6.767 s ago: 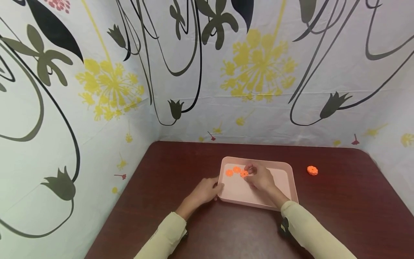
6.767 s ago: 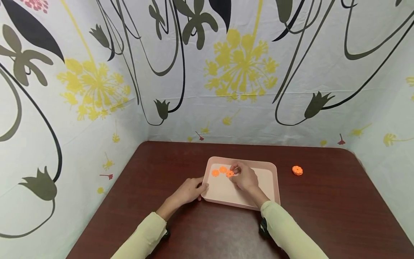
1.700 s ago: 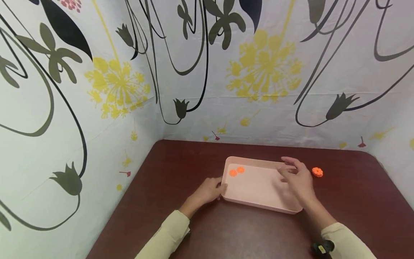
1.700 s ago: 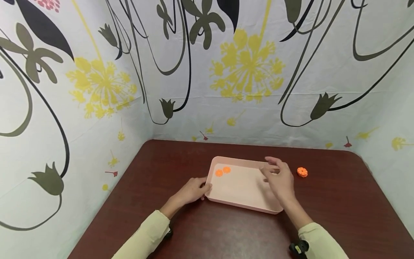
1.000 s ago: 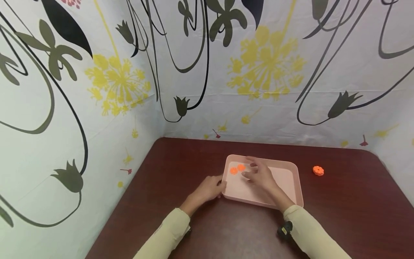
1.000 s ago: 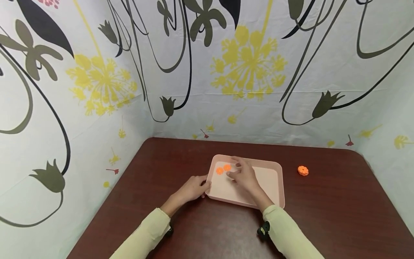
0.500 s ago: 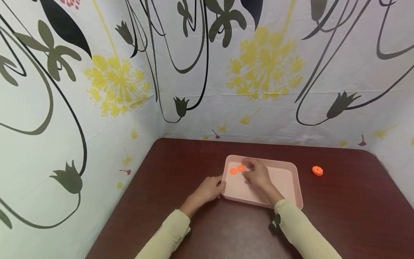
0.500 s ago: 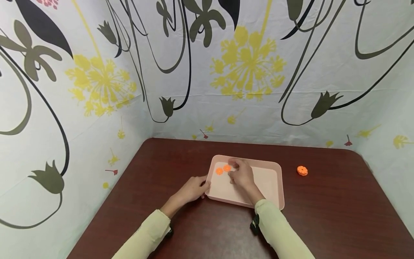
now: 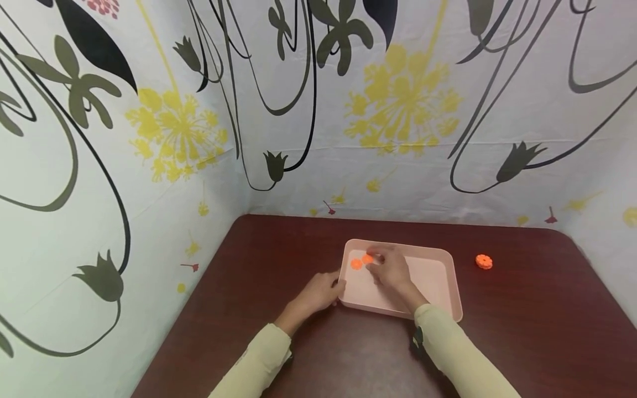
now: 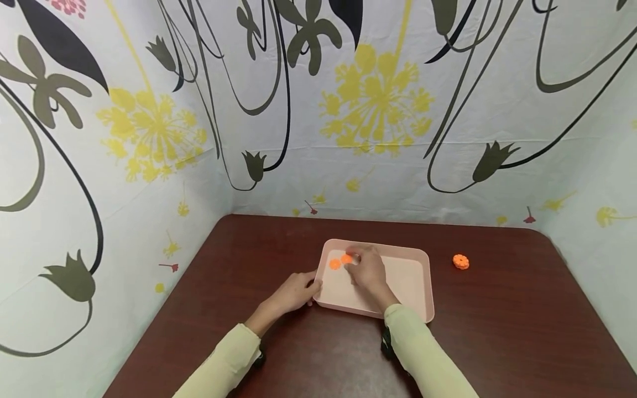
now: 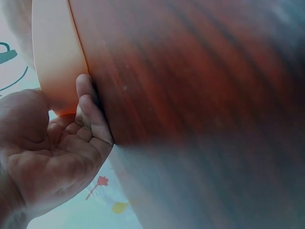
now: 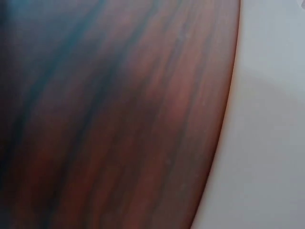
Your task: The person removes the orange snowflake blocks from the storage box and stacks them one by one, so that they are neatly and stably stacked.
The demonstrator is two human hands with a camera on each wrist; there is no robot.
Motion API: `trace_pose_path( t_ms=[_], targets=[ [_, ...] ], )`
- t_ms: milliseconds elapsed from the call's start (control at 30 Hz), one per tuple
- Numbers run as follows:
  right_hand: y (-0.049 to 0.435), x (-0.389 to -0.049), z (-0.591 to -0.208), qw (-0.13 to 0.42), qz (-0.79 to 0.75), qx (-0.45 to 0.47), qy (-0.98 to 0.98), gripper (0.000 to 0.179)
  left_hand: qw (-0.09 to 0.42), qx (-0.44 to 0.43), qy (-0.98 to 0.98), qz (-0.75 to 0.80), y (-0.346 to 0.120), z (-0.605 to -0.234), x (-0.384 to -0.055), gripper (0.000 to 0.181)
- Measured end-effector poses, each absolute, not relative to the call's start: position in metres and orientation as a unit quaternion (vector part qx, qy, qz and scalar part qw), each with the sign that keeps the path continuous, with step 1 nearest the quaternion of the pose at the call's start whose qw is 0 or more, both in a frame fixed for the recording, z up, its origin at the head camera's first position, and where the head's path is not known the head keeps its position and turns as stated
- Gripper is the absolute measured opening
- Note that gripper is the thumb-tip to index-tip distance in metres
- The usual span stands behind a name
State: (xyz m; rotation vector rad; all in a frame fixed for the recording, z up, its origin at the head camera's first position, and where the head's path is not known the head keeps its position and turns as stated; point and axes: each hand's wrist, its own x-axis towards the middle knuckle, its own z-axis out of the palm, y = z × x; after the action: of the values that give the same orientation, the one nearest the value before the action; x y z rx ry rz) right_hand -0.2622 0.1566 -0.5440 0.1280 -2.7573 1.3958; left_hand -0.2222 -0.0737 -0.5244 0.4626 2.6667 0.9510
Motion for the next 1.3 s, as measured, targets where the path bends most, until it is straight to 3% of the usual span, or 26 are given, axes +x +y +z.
trace_pose_path(
  t_ms=[633,900,1300],
  targets=[
    [0.1560,-0.2623,-0.5444,0.052,0.431,-0.006,-0.901,0.032,0.158,0.164,0.917,0.328,-0.0726,-0.5240,-0.2210,0.053],
    [0.1582,-0.2623,-0.5470,0.012,0.519,-0.026,-0.854,0.035,0.154,0.171,0.917,0.326,-0.0726,-0.5242,-0.2199,0.054],
    [0.1614,-0.2609,-0.5441,-0.004,0.570,-0.053,-0.820,0.037,0.153,0.175,0.918,0.320,-0.0737,-0.5216,-0.2192,0.055]
  ],
)
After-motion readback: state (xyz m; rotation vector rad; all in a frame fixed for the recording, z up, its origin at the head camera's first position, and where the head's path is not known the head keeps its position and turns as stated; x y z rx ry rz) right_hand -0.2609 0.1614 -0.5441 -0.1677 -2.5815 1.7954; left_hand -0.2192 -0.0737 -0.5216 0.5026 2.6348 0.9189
